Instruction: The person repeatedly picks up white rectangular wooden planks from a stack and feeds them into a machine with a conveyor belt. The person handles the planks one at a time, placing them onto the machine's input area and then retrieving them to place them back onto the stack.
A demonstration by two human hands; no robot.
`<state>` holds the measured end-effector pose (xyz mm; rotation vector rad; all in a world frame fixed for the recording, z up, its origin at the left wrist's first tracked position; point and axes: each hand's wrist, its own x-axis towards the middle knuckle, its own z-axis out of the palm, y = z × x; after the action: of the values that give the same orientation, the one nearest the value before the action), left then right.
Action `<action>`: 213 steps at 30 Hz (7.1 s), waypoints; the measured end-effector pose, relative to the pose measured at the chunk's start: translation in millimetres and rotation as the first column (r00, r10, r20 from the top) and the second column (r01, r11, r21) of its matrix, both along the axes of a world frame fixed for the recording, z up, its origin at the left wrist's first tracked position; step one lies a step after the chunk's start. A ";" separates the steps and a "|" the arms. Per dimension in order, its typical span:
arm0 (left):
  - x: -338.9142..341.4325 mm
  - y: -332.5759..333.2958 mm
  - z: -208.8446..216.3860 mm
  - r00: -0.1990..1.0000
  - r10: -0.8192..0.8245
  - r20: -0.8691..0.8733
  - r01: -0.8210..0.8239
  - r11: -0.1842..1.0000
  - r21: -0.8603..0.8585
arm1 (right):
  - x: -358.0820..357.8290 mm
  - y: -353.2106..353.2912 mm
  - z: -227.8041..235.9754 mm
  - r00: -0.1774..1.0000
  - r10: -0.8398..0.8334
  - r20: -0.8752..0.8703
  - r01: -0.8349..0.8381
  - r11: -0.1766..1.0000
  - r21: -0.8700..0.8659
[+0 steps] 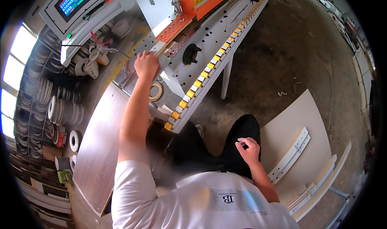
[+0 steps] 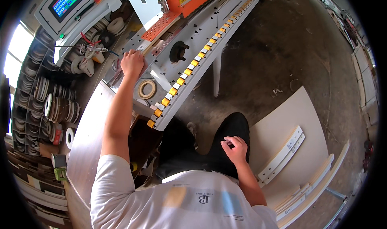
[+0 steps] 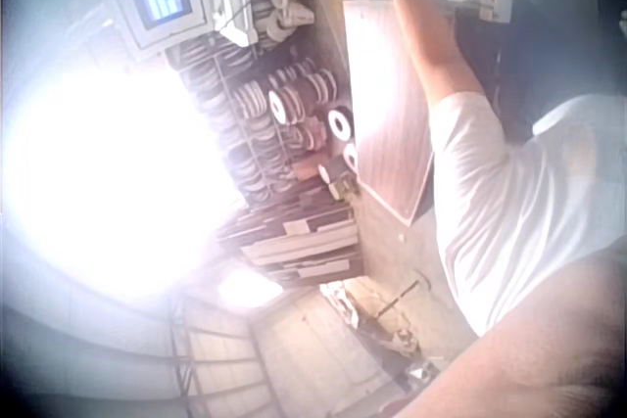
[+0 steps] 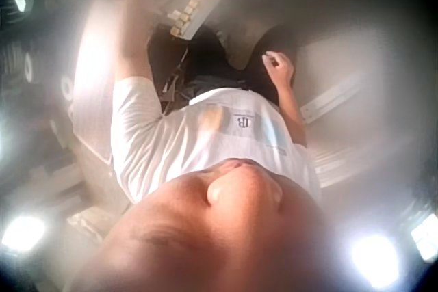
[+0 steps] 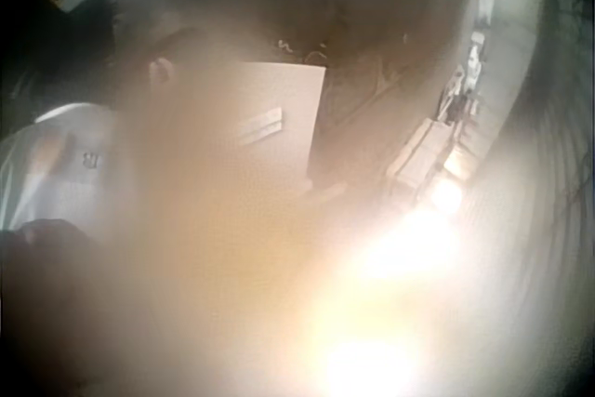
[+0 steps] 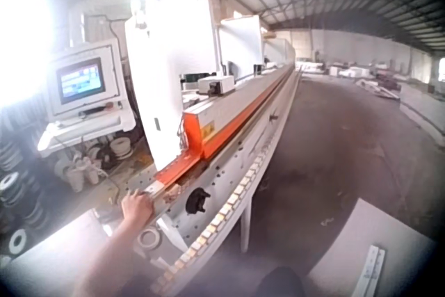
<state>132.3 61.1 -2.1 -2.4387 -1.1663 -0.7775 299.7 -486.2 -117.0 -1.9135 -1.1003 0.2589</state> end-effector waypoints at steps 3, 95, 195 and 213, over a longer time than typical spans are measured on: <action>3.2 4.5 -5.0 1.000 0.005 0.013 -0.005 1.000 0.004 | 0.3 0.8 -3.7 0.998 -0.025 -0.058 0.027 0.999 0.037; -23.6 -32.4 -21.0 0.936 -0.272 0.225 0.328 0.904 -0.274 | 73.8 -128.2 13.3 0.260 -0.219 -0.941 0.943 0.267 0.198; -16.2 -1.1 -22.8 0.990 -0.132 0.046 0.139 0.969 -0.204 | -9.8 -12.3 -12.6 0.986 -0.131 -0.104 0.144 0.981 0.130; -38.1 37.2 -30.7 0.866 -0.092 0.491 0.344 0.824 -0.451 | 89.3 -239.8 -104.6 0.210 -0.949 0.236 0.963 0.160 -0.215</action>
<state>94.2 98.3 -32.8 -2.9940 -1.4217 -1.3011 389.0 -726.0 -221.6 -2.5324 0.4131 -0.3928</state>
